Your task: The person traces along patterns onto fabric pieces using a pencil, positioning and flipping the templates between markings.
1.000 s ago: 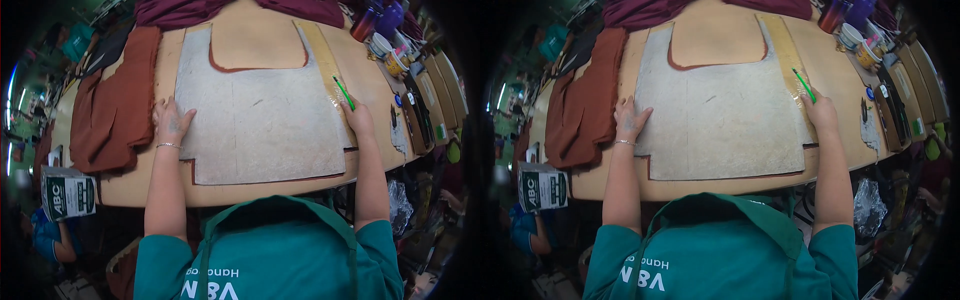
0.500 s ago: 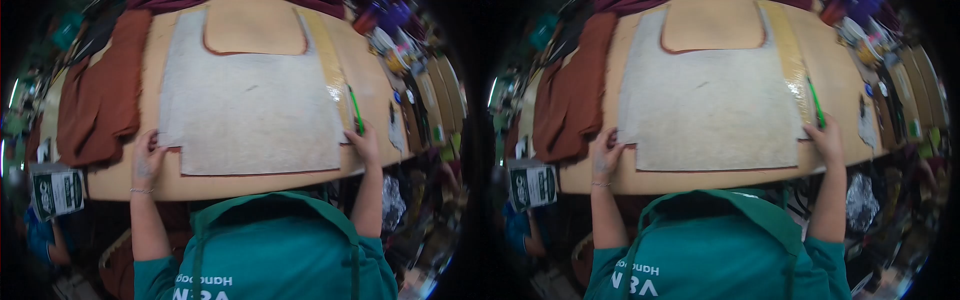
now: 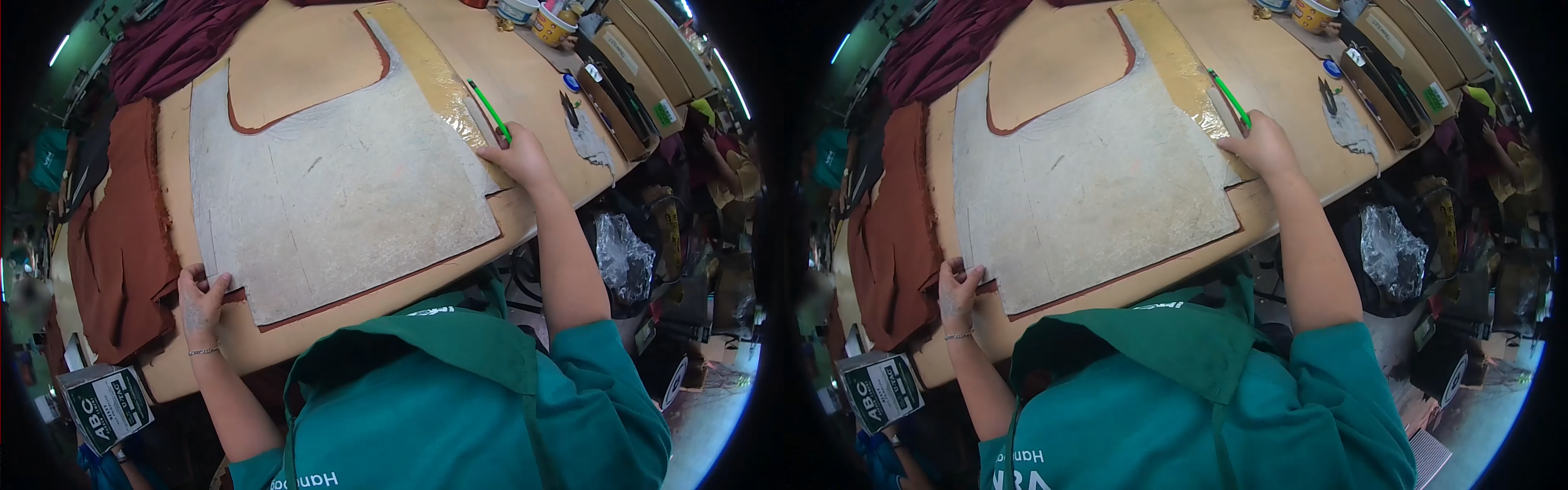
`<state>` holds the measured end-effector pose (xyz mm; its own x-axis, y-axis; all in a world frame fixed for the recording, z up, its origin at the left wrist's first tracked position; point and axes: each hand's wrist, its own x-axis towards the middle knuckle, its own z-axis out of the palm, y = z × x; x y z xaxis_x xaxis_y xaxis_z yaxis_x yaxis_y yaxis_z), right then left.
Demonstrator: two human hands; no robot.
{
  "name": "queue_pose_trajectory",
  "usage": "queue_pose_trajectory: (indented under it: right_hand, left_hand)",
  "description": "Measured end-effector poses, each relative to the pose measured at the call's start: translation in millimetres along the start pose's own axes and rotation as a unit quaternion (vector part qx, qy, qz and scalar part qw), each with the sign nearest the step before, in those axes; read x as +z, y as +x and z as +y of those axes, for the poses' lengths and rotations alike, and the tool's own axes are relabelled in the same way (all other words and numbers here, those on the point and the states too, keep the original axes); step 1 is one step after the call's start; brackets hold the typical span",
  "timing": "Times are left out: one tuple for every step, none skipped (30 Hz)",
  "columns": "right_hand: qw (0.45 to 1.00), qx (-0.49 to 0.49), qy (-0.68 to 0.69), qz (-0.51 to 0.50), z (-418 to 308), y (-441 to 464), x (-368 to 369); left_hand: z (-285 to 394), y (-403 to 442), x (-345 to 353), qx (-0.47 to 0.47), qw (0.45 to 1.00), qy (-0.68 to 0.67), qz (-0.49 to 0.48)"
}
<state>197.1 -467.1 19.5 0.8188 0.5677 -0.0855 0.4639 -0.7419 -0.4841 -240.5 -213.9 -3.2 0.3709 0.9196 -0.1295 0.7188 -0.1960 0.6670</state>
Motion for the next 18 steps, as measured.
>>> queue_pose_trajectory:
  right_hand:
    - [1.000, 0.002, 0.003, -0.006, 1.9, 5.7, -1.1]
    - [1.000, 0.005, 0.006, -0.013, 3.4, 12.5, -1.7]
    - [1.000, 0.007, 0.010, -0.020, 3.6, 16.8, -2.2]
    - [1.000, 0.016, 0.003, -0.023, 3.8, 19.4, -1.9]
    - [0.999, 0.024, -0.003, -0.027, 1.9, 20.9, -2.1]
    - [0.999, 0.031, -0.010, -0.031, 0.6, 21.2, -2.1]
    - [0.999, 0.032, -0.013, -0.025, 0.7, 20.5, -1.7]
    - [0.999, 0.032, -0.015, -0.019, 0.3, 19.4, -1.1]
    - [0.999, 0.031, -0.018, -0.014, -0.6, 18.4, -0.2]
    - [0.999, 0.030, -0.018, -0.009, 0.1, 18.1, -0.2]
    - [0.999, 0.026, -0.017, -0.006, 3.0, 18.1, -0.9]
    - [1.000, 0.017, -0.015, -0.006, 4.4, 18.3, -0.1]
    - [1.000, 0.016, -0.009, -0.003, 4.4, 16.2, -0.9]
    - [1.000, 0.010, -0.001, -0.002, 7.0, 13.3, -0.5]
    - [1.000, -0.014, 0.020, 0.007, 17.4, 11.5, 3.6]
    - [0.999, -0.005, 0.031, 0.009, 19.2, 5.9, 3.3]
    - [0.997, -0.036, 0.058, 0.039, 27.3, -2.5, 7.3]
    - [0.995, -0.053, 0.069, 0.047, 33.9, -9.1, 9.8]
  left_hand:
    - [8.1, -5.2, 1.2, -0.022, 0.997, -0.072, -0.024]
    - [13.5, -9.6, 1.5, -0.044, 0.987, -0.143, -0.049]
    - [13.4, -14.2, 0.5, 0.029, 0.997, -0.068, -0.029]
    - [11.8, -20.3, -1.4, 0.101, 0.995, 0.010, -0.008]
    - [12.4, -25.4, -2.8, 0.172, 0.981, 0.088, 0.013]
    - [17.9, -31.0, -3.4, 0.145, 0.984, 0.098, 0.015]
    - [26.0, -38.2, -3.7, 0.117, 0.987, 0.107, 0.017]
    - [30.1, -42.0, -4.4, 0.089, 0.989, 0.117, 0.020]
    - [24.2, -39.2, -4.2, 0.070, 0.994, 0.085, 0.010]
    - [12.1, -33.0, -2.5, 0.050, 0.997, 0.053, 0.003]
    - [3.8, -29.8, -1.4, 0.028, 0.999, 0.022, -0.002]
    - [-1.2, -28.6, -0.2, 0.036, 0.999, -0.011, -0.013]
    - [-0.8, -26.7, 0.8, 0.040, 0.998, -0.043, -0.018]
    - [0.2, -25.5, -0.9, 0.042, 0.996, -0.073, -0.016]
    - [5.7, -25.2, -1.6, 0.042, 0.997, -0.058, -0.011]
    - [10.1, -22.3, -2.3, 0.042, 0.998, -0.042, -0.006]
    - [0.1, -15.1, -2.0, 0.069, 0.997, -0.023, 0.002]
    - [-8.8, -8.4, -2.4, 0.097, 0.995, -0.005, 0.006]
